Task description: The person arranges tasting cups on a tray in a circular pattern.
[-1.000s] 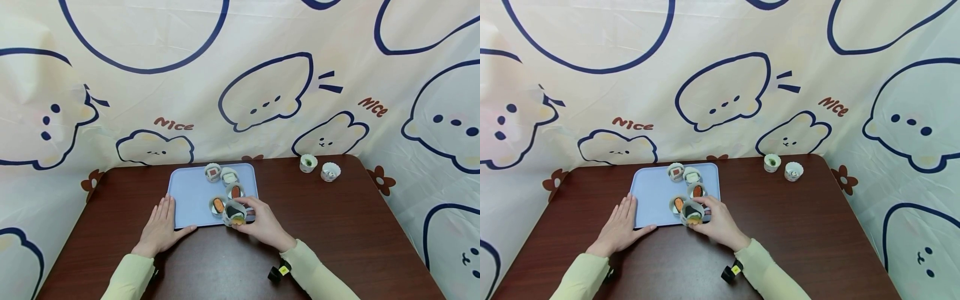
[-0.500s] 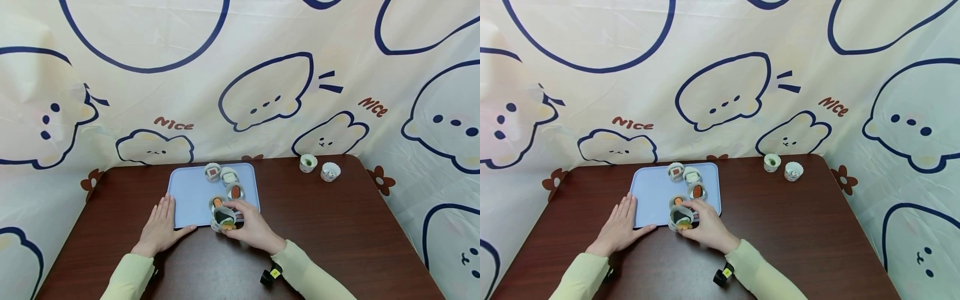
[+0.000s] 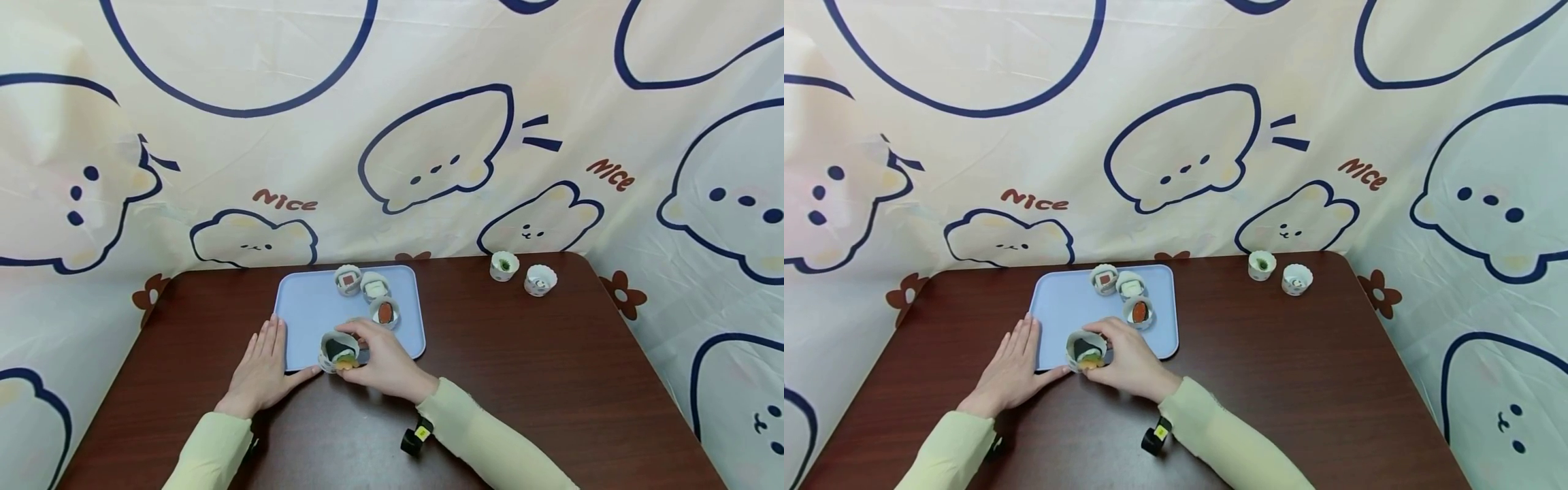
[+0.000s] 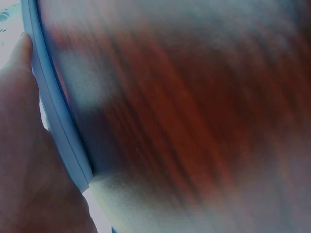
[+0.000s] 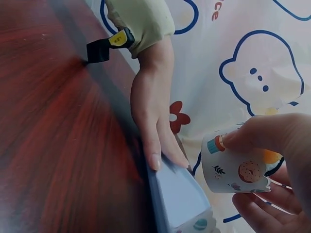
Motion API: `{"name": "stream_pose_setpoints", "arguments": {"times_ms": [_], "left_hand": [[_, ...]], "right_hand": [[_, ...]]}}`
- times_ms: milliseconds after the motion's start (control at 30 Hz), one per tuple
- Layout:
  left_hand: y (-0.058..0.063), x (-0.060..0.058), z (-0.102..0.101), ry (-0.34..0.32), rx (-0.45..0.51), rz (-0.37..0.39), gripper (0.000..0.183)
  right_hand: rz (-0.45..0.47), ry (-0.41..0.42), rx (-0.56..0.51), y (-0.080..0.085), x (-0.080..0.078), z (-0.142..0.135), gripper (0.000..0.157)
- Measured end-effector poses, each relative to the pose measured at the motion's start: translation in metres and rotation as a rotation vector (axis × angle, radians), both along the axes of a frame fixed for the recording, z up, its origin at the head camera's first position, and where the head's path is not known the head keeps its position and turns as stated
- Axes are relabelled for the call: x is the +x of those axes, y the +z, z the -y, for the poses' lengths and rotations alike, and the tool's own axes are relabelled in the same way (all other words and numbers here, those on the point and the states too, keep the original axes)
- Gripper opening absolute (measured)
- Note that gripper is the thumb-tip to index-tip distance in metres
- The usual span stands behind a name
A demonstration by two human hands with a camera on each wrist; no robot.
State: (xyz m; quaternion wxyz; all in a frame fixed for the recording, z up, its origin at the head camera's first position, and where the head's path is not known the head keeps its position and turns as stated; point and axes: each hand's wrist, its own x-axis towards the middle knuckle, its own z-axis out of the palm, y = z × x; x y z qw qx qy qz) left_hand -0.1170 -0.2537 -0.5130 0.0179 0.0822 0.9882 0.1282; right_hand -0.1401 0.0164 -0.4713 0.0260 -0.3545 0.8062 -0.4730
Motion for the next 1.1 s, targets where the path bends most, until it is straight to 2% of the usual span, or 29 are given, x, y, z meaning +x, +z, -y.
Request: {"name": "stream_pose_setpoints", "arguments": {"times_ms": [500,667,767,1100], "left_hand": [[-0.005,-0.001,0.002,-0.009,-0.002,-0.015,0.126],[-0.003,-0.001,0.001,-0.009,0.002,-0.024,0.124],[-0.001,0.000,0.001,-0.009,0.002,-0.018,0.124],[-0.011,-0.003,0.006,-0.010,-0.011,-0.002,0.129]], "right_hand": [[-0.045,-0.041,0.072,0.008,-0.026,0.032,0.065],[-0.063,-0.065,0.108,0.008,-0.033,0.039,0.066],[-0.069,-0.065,0.124,0.008,-0.037,0.042,0.066],[-0.104,-0.066,0.209,-0.003,-0.048,0.054,0.066]]}}
